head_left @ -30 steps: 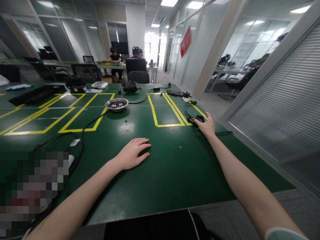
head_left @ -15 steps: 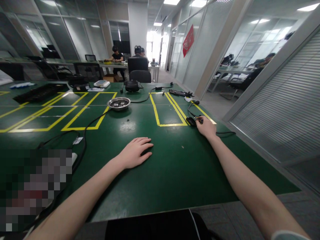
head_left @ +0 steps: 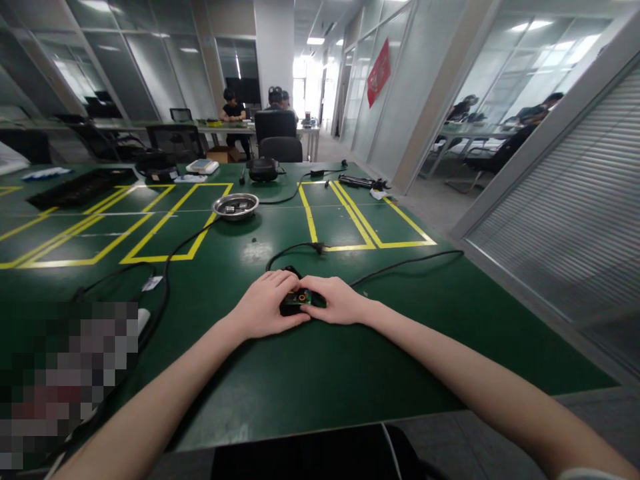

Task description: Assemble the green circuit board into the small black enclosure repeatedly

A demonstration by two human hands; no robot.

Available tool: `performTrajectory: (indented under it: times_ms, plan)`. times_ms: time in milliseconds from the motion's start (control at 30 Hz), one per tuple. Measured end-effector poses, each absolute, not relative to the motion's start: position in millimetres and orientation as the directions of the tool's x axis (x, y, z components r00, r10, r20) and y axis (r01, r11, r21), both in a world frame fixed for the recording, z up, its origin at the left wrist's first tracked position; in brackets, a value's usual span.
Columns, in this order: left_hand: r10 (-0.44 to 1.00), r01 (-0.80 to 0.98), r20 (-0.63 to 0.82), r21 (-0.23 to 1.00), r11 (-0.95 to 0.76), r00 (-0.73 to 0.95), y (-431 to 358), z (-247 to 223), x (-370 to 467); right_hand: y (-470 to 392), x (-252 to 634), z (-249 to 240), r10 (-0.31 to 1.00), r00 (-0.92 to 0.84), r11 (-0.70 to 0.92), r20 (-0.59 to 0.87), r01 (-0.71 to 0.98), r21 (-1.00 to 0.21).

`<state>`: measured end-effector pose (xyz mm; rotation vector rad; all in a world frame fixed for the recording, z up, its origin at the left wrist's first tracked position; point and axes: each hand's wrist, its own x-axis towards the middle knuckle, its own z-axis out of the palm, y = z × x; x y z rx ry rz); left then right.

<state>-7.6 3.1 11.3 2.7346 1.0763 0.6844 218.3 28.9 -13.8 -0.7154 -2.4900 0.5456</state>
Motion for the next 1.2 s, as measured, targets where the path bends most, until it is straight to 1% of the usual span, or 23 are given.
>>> performTrajectory:
  times_ms: [100,200,433,567,633,733,800,867,933,1067,1200]
  plan:
    - [0.674,0.599,0.346,0.31,-0.738,0.652,4,11,-10,32,225,-11,0.568,-0.747,0.787,0.345,0.37,-0.494]
    - [0.673,0.592,0.345,0.321,-0.739,0.654,8,6,-13,38,235,-11,0.589,-0.73,0.78,0.347,0.4,-0.482]
    - [0.743,0.67,0.28,0.321,-0.669,0.608,17,0,-22,57,260,-6,0.66,-0.632,0.746,0.406,0.486,-0.455]
    - [0.773,0.717,0.211,0.291,-0.634,0.598,18,0,-28,77,286,-5,0.774,-0.558,0.63,0.299,0.628,-0.457]
    - [0.779,0.724,0.192,0.289,-0.626,0.597,18,-1,-29,87,301,-5,0.829,-0.503,0.551,0.244,0.664,-0.505]
    - [0.772,0.717,0.198,0.288,-0.635,0.604,19,-2,-31,96,321,-1,0.87,-0.481,0.423,0.107,0.617,-0.664]
    - [0.765,0.71,0.213,0.286,-0.644,0.608,20,-4,-31,97,328,4,0.832,-0.555,0.396,0.024,0.562,-0.726]
    - [0.76,0.704,0.23,0.287,-0.649,0.607,20,-4,-31,96,329,9,0.764,-0.646,0.442,-0.004,0.527,-0.725]
    - [0.752,0.695,0.253,0.286,-0.659,0.609,20,-3,-29,92,323,11,0.723,-0.691,0.493,0.005,0.511,-0.705]
    - [0.712,0.658,0.291,0.272,-0.702,0.64,20,1,-20,85,300,3,0.767,-0.64,0.467,0.049,0.504,-0.727]
    - [0.697,0.637,0.31,0.282,-0.717,0.647,21,3,-14,81,285,-4,0.776,-0.625,0.469,0.082,0.485,-0.738]
